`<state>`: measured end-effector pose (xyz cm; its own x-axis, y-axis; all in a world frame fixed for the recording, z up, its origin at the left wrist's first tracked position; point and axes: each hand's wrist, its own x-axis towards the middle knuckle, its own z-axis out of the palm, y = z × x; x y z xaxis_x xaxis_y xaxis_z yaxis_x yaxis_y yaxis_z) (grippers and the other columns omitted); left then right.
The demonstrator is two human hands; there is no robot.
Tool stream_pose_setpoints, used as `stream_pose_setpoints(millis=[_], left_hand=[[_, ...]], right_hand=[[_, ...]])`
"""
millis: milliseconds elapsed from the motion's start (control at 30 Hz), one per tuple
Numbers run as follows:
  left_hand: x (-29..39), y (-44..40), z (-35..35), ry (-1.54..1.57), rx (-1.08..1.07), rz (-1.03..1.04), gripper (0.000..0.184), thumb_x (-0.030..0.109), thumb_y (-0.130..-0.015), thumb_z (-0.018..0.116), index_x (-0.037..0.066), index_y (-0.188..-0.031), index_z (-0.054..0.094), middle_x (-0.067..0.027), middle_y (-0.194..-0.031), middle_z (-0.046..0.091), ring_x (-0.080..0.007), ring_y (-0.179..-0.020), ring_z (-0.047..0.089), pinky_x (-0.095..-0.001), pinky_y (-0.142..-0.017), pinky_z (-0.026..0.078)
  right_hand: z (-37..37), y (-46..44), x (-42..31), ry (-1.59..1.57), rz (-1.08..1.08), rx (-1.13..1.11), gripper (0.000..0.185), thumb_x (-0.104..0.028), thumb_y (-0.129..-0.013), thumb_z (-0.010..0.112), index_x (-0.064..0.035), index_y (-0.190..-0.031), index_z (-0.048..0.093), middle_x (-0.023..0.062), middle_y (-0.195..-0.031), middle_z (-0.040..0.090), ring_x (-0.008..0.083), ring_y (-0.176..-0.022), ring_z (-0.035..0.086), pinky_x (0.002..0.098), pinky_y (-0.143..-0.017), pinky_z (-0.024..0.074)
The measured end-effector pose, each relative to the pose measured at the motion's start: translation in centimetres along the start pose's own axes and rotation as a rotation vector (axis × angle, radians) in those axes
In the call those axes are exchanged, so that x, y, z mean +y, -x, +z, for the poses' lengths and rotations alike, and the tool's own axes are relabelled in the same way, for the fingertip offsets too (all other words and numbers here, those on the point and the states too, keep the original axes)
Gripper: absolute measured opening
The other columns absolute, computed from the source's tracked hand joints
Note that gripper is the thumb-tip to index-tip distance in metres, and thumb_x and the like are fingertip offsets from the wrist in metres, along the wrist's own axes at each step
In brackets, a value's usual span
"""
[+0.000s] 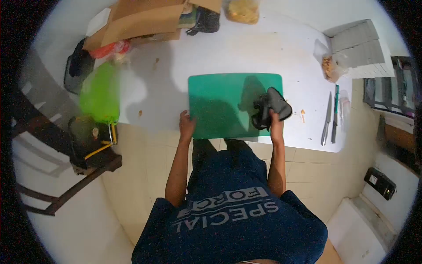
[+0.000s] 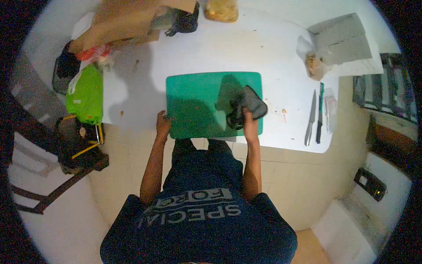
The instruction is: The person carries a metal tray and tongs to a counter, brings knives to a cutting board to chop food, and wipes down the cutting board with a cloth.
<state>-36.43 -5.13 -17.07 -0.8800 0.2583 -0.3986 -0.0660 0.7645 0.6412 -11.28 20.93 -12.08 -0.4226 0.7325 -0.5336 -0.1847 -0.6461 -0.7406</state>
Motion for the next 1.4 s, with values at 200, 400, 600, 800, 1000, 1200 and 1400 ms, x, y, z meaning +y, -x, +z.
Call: stream_pose_setpoints(millis=[200,400,600,800,1000,1200,1400], left_hand=[[-1.6,0.1,0.1,-0.045,-0.082,0.167,0.064,0.011,-0.074,0.074,0.001,-0.13,0.044,-0.0202,-0.113,0.061,-0.0362,-0.106,0.057,-0.0447,-0.09,0.045],[-0.1,2.2,-1.0,-0.352,0.062,0.282,0.063,0.006,-0.068,0.077,0.004,-0.124,0.047,-0.017,-0.113,0.06,-0.0361,-0.108,0.053,-0.0462,-0.091,0.042],[0.6,1.2,0.8,-0.303,0.028,0.311,0.07,0.011,-0.064,0.084,0.007,-0.123,0.046,-0.0164,-0.109,0.06,-0.0361,-0.104,0.054,-0.0467,-0.089,0.044],[1.6,1.2,0.6,-0.366,0.08,0.301,0.067,0.008,-0.065,0.081,0.003,-0.122,0.046,-0.018,-0.109,0.057,-0.0379,-0.106,0.053,-0.0468,-0.091,0.043],[-0.4,0.2,0.7,-0.38,0.047,0.368,0.068,0.009,-0.066,0.081,0.001,-0.124,0.046,-0.02,-0.115,0.053,-0.038,-0.107,0.052,-0.0463,-0.092,0.043],[1.2,1.5,0.5,-0.288,0.051,0.264,0.056,0.017,-0.066,0.084,0.0,-0.112,0.057,-0.0187,-0.114,0.055,-0.0374,-0.104,0.052,-0.0467,-0.091,0.043],[-0.7,1.9,0.2,-0.4,0.055,0.331,0.067,0.012,-0.068,0.082,-0.001,-0.122,0.045,-0.023,-0.111,0.053,-0.04,-0.108,0.051,-0.0471,-0.091,0.043]], right_hand=[[7.5,1.2,12.7,1.826,-0.924,-0.568,0.064,-0.035,-0.075,0.064,-0.0059,-0.131,0.052,0.0196,-0.137,0.045,0.044,-0.134,0.031,0.0659,-0.107,0.0199],[6.6,-1.0,9.6,1.933,-0.927,-0.784,0.066,-0.029,-0.075,0.063,-0.0132,-0.137,0.048,0.0155,-0.141,0.043,0.0414,-0.14,0.023,0.0625,-0.112,0.016],[3.9,-5.3,5.4,1.888,-0.844,-0.462,0.07,-0.025,-0.073,0.064,-0.0136,-0.139,0.045,0.0166,-0.151,0.031,0.0382,-0.144,0.017,0.0617,-0.112,0.0171],[12.3,-2.8,12.2,1.74,-1.024,-0.759,0.062,-0.028,-0.076,0.064,-0.0093,-0.133,0.05,0.0197,-0.146,0.038,0.0405,-0.137,0.03,0.0563,-0.109,0.0259],[-1.0,-3.6,8.8,1.436,-0.944,-0.817,0.046,-0.024,-0.079,0.059,-0.0073,-0.122,0.059,0.0141,-0.137,0.048,0.0323,-0.135,0.036,0.0538,-0.108,0.0284],[1.1,-7.3,5.4,1.843,-0.791,-0.164,0.071,-0.03,-0.069,0.068,-0.0113,-0.135,0.048,0.0215,-0.144,0.039,0.0412,-0.138,0.029,0.0577,-0.111,0.0211],[10.6,-1.0,14.2,1.821,-1.007,-0.618,0.058,-0.026,-0.081,0.056,-0.0116,-0.136,0.047,0.0213,-0.142,0.04,0.0434,-0.132,0.035,0.0636,-0.106,0.0268]])
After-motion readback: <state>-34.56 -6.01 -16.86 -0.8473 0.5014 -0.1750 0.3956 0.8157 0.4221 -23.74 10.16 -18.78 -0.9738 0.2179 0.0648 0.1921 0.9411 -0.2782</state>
